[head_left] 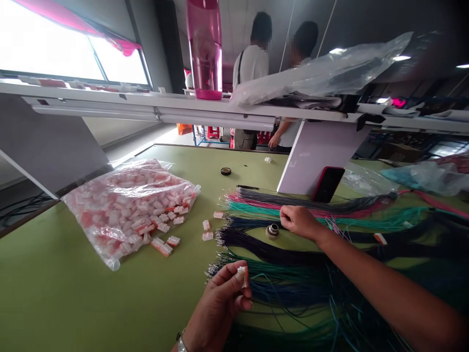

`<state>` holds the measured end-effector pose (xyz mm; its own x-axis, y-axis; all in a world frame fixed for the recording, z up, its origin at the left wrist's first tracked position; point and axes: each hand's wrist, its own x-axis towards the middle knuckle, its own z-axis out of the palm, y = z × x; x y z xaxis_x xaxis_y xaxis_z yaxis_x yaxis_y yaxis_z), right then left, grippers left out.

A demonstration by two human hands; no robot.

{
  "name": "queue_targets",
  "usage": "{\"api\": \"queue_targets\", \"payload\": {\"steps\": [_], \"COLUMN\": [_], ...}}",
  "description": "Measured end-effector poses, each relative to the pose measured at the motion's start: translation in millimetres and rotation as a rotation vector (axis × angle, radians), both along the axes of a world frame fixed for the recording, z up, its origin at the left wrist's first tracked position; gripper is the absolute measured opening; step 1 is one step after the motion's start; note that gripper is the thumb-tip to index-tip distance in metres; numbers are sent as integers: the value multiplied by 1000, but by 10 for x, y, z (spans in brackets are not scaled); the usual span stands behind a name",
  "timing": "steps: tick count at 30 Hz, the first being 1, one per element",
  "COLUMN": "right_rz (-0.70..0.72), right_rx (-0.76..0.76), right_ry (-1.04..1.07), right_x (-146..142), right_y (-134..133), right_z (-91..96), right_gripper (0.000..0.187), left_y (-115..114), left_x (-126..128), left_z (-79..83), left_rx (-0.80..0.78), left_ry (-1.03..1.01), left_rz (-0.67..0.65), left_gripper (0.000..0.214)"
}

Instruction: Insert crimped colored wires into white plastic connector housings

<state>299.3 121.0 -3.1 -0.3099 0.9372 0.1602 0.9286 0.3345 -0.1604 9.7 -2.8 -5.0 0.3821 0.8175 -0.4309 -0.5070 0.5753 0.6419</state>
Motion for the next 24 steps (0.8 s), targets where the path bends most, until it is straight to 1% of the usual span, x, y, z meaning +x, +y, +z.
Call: {"api": "queue_targets", "payload": {"steps": [4, 7, 12, 14, 16, 18, 20, 22, 24], "right_rz": [48, 125, 299, 359, 390, 395, 369, 313, 228], "right_rx": [50, 49, -1, -6, -23, -73, -126, -179, -202], "right_ry": [160, 248, 371, 443, 508, 559, 597, 621, 639], "right_x": [4, -67, -286, -393, -501, -601, -682, -739, -773], "right_y": [-118, -275, -608, -753, -895, -1016, -1106, -1161, -1192], "right_z": [72, 193, 465, 528, 542, 510, 456, 407, 385], "right_gripper": [11, 13, 15, 16, 18, 22, 23, 22, 21], "left_y": [5, -2, -18, -20, -23, -27, -35, -46, -57], "left_x": [4, 6, 11, 16, 22, 25, 25, 23, 23], "left_z": [-17, -23, -18, -17, -16, -11, -1, 13, 26], "left_rx": [-5, 4, -1, -14, -22, -28, -35, -41, -47], "left_ry": [-6, -25, -42, -49, -62, -77, -88, -101, -114], "left_rz": [-2, -3, 5, 8, 4, -3, -13, -22, -32], "left_gripper": [25, 24, 23, 23, 24, 24, 25, 26, 27]}}
